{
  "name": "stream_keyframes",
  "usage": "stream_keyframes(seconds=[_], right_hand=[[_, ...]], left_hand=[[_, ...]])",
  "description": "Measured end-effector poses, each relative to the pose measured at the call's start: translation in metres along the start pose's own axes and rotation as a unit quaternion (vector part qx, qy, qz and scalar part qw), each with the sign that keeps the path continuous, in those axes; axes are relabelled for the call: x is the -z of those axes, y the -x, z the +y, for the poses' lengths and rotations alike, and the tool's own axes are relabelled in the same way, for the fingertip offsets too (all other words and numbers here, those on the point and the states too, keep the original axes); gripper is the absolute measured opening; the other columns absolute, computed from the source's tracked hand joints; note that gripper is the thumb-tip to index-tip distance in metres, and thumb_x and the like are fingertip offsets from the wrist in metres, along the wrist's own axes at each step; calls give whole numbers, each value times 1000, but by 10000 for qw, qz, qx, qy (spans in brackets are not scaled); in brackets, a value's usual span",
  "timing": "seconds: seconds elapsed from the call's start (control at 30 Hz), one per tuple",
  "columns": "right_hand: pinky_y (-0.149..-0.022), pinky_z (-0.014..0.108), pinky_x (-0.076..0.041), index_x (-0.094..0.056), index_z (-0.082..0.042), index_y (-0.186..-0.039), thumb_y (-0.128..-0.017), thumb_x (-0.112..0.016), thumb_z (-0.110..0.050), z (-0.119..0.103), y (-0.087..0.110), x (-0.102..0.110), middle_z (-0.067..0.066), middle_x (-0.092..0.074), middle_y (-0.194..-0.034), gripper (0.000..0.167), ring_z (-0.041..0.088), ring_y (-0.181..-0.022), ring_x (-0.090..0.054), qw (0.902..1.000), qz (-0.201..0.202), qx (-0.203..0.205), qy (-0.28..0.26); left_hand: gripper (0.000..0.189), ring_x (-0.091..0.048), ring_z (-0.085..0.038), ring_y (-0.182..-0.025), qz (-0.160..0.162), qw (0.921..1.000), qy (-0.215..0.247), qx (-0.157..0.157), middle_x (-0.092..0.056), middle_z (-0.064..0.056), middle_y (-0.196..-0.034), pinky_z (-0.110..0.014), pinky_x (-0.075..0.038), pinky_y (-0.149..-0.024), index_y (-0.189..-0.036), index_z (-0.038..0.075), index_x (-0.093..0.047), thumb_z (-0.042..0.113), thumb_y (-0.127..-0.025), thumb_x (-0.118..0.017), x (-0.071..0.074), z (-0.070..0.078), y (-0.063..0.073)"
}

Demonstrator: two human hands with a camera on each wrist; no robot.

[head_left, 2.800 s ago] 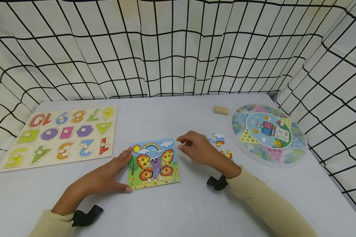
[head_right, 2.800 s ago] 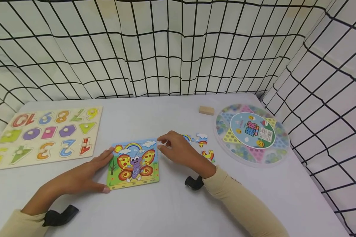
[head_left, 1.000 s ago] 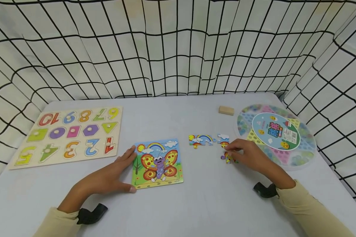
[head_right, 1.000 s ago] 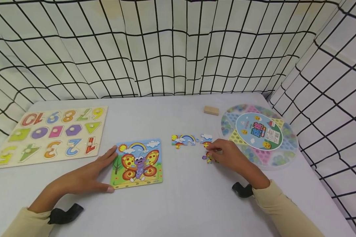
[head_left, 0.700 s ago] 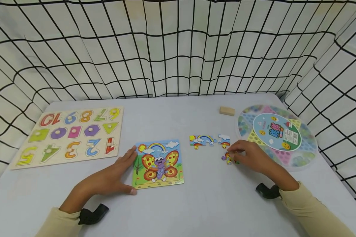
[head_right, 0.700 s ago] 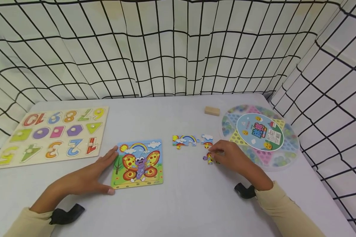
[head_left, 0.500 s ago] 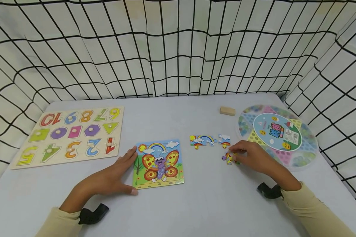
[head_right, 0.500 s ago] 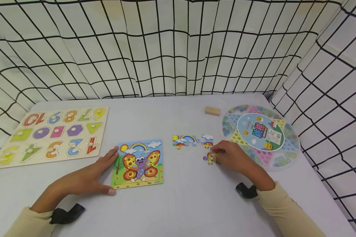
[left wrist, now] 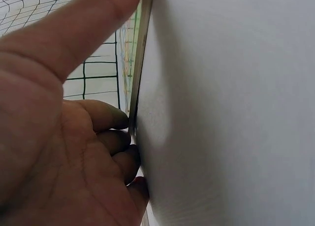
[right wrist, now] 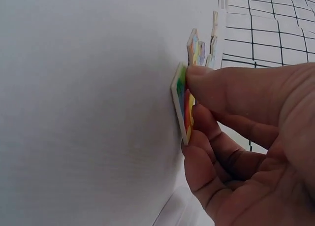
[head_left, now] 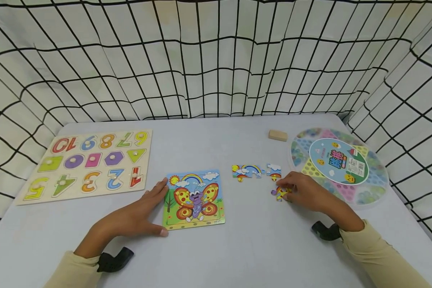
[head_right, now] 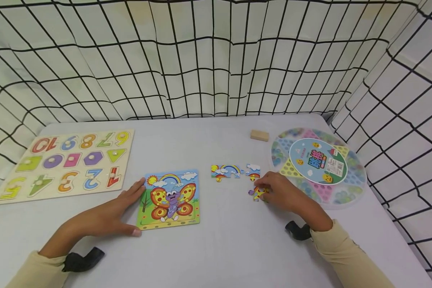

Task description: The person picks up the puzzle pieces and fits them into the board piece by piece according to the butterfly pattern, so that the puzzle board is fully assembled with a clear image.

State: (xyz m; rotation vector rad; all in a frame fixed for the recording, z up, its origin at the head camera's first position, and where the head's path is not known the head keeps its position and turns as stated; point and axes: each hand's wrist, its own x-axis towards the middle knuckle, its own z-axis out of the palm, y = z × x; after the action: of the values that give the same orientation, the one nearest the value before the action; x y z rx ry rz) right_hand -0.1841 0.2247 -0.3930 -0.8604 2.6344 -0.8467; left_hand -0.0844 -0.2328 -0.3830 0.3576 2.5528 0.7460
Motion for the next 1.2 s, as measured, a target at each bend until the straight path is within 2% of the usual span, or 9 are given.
stream_keyframes(seconds=[0.3, 0.43, 0.53, 0.87, 1.2], right_hand=[[-72, 33, -51, -69, -3, -106, -82, -75, 0, -7, -2, 5, -5, -65, -91, 25, 16, -84, -56, 9998, -34, -85, 165], [-74, 35, -50, -66, -7, -101, -84, -74, -2, -9, -1, 6, -7, -62, -88, 20, 16, -87, -56, 9998, -100, -149, 53], [-72, 33, -49, -63, -9, -98, -85, -71, 2, -11, 0, 5, -5, -60, -87, 18, 17, -84, -54, 9997, -160, -137, -79], [-62, 25, -45, -62, -9, -99, -91, -61, 6, -17, -11, -1, -5, -58, -80, 17, 12, -71, -50, 9986, -206, 376, -319], [-66, 26, -48, -63, -8, -104, -92, -61, 4, -35, -34, -16, -6, -62, -88, 18, 11, -76, -54, 9945, -337, 848, -524]], left_hand=[[121, -3, -48, -143, 50, 10000, -59, -12, 2, -6, -163, -61, -16, -111, -156, 7, -14, 58, -69, -80, 0, -1, 0], [121, -3, -48, -143, 55, 10000, -40, -23, 2, -6, -163, -61, -16, -111, -156, 7, -14, 59, -69, -79, -1, -2, 0], [121, -2, -46, -144, 40, 10000, -16, -32, 3, -6, -163, -61, -15, -112, -156, 6, -14, 59, -69, -79, -2, -2, -1], [118, -1, -43, -145, 11, 10000, 25, -45, 3, -6, -163, -61, -14, -112, -156, 5, -15, 56, -71, -79, -1, 0, -1], [120, -1, -44, -145, -17, 10000, 10, -21, 4, -7, -163, -61, -14, -112, -156, 5, -14, 54, -70, -81, 0, 0, -1]])
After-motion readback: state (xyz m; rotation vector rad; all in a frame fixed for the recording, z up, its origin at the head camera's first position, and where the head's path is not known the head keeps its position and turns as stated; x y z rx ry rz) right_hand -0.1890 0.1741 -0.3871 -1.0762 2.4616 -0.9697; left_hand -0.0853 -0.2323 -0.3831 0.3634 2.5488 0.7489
